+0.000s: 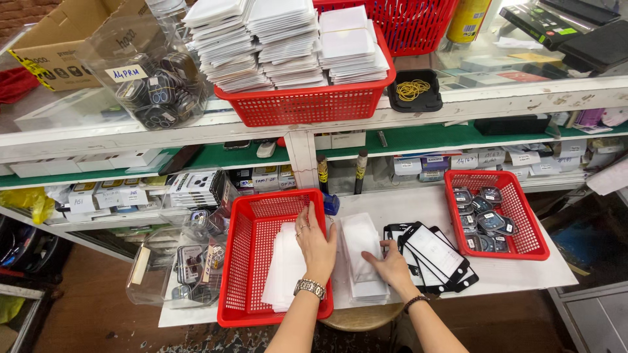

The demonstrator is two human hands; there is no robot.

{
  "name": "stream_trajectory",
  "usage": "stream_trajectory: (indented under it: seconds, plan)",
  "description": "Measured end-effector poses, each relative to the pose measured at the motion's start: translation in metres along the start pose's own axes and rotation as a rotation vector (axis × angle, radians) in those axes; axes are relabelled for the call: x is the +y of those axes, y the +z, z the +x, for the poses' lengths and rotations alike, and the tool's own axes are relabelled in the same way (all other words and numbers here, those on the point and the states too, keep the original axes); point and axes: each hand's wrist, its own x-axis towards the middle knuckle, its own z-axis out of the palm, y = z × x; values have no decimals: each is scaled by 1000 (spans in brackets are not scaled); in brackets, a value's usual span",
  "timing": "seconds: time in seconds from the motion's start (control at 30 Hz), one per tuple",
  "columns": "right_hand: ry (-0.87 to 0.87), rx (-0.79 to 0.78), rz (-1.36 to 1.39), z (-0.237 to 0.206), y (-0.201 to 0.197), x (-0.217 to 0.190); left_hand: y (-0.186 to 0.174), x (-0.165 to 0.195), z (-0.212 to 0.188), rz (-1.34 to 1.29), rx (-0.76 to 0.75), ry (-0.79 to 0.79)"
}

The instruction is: The person sorts packaged phone accessories at a shop counter, moving a basket of blister-packed items, stacking bundles of white paper pouches, and placing phone cases and a phone on the counter. They arrange the packaged goods into red baskets and stack the pouches into piles.

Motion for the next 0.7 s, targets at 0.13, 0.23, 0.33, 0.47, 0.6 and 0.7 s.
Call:
stream_trajectory:
  seconds: [0.13, 0.23, 0.33, 0.47, 0.6, 0.7]
  plan:
    - [-61, 23, 102, 11, -12, 6, 7, 15, 1, -158, -21, -7]
    - [-100, 48, 129, 15, -9, 12, 6, 22, -2, -196, -43, -21]
    - [-89, 53, 166, 17, -6, 12, 13, 22, -5, -214, -186, -108]
    - [-190, 150, 145, 18, -1, 8, 31, 11, -11, -220, -218, 11]
    - [-27, 82, -28, 15, 2, 6, 51, 14, -15, -105, -497, -277]
    - [-2, 71, 2, 15, 1, 8, 55, 19, -16, -108, -498, -391]
